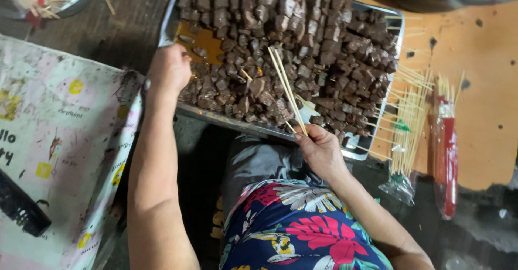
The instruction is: The person is skewering pieces of cooked meat onto bamboo sticks. They pick up a stick and slide meat from a metal tray onto it to create skewers.
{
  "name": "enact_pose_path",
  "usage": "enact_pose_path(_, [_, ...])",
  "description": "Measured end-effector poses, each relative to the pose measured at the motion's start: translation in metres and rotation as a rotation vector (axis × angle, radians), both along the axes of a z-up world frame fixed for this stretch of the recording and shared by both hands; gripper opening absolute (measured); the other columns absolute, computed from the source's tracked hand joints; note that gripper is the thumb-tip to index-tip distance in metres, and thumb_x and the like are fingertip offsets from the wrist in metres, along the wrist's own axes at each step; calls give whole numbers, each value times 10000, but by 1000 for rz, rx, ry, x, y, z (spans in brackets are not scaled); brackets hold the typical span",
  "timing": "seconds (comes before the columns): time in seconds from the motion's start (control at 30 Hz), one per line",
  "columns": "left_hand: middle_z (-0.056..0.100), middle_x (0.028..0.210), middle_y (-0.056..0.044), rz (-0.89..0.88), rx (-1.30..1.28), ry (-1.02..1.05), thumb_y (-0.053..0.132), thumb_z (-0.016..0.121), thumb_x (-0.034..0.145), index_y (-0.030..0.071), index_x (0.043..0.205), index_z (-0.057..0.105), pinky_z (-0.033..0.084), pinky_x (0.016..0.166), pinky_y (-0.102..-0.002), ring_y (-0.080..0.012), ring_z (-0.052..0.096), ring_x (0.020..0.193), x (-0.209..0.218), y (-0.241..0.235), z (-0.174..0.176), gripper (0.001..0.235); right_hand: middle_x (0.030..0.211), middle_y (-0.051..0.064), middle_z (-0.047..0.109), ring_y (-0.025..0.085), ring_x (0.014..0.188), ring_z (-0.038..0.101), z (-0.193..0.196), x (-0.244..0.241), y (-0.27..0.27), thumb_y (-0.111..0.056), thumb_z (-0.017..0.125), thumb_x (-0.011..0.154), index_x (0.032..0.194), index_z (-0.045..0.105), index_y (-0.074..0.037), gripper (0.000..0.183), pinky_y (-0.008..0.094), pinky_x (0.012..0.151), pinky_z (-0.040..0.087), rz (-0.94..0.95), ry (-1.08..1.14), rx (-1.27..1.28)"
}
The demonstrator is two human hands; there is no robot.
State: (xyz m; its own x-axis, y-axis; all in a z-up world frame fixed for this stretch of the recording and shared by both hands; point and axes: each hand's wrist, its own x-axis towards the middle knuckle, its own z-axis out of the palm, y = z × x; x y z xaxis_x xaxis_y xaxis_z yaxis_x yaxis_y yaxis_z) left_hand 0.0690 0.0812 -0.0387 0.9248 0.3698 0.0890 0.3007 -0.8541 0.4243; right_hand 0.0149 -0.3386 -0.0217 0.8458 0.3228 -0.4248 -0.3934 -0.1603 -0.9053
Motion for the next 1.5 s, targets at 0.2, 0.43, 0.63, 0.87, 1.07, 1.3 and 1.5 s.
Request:
enact_pose_path(0.2, [733,996,-122,127,-900,-217,39,592,1028,50,1159,670,609,599,-309,-209,719,782,-32,-44,41,153,736,-70,621,23,550,466,5,-1,3,-88,665,985,1070,740,-68,116,207,487,394,14,25,46])
enact_pose_path(0.43, [758,984,-142,84,-1679,-556,50,619,1027,90,1170,658,648,622,-356,-242,765,788,-48,-112,57,153,753,-70,602,24,601,438,4,-9,2,-54,674,987,1070,747,-52,111,205,523,373,55,-32,75])
enact_pose_path(0.63, [770,989,-131,235,-1722,-580,104,658,1011,71,1154,669,642,635,-356,-253,776,805,-40,-137,60,147,907,-42,661,37,777,531,2,-11,-4,-29,673,986,1082,745,-22,120,208,676,456,72,-143,85])
enact_pose_path(0.87, [762,965,-133,237,-1692,-606,89,673,1004,51,1104,682,646,643,-350,-260,777,803,-41,-147,67,107,977,-7,711,67,912,619,1,-8,-8,-21,671,975,1090,741,-19,135,227,839,513,100,-270,64])
enact_pose_path(1.07, [772,994,-121,141,-1528,-585,58,671,1004,35,1100,692,638,644,-279,-224,780,821,-49,-157,68,101,978,3,714,73,919,628,5,-5,-8,-32,669,972,1091,738,-23,138,235,854,516,120,-271,50])
enact_pose_path(1.3, [767,949,-127,216,-1469,-603,48,700,976,11,1083,705,613,595,-243,-199,779,795,-48,-167,59,113,818,3,652,66,625,513,6,-7,-10,-64,699,973,1110,765,-51,153,236,552,447,122,-57,-11])
enact_pose_path(1.5, [761,953,-151,135,-1409,-668,14,720,982,-34,1103,703,610,633,-245,-196,760,788,-48,-167,50,131,855,-39,642,27,633,515,1,-3,-12,-39,713,954,1105,766,-33,161,214,540,441,122,-165,70])
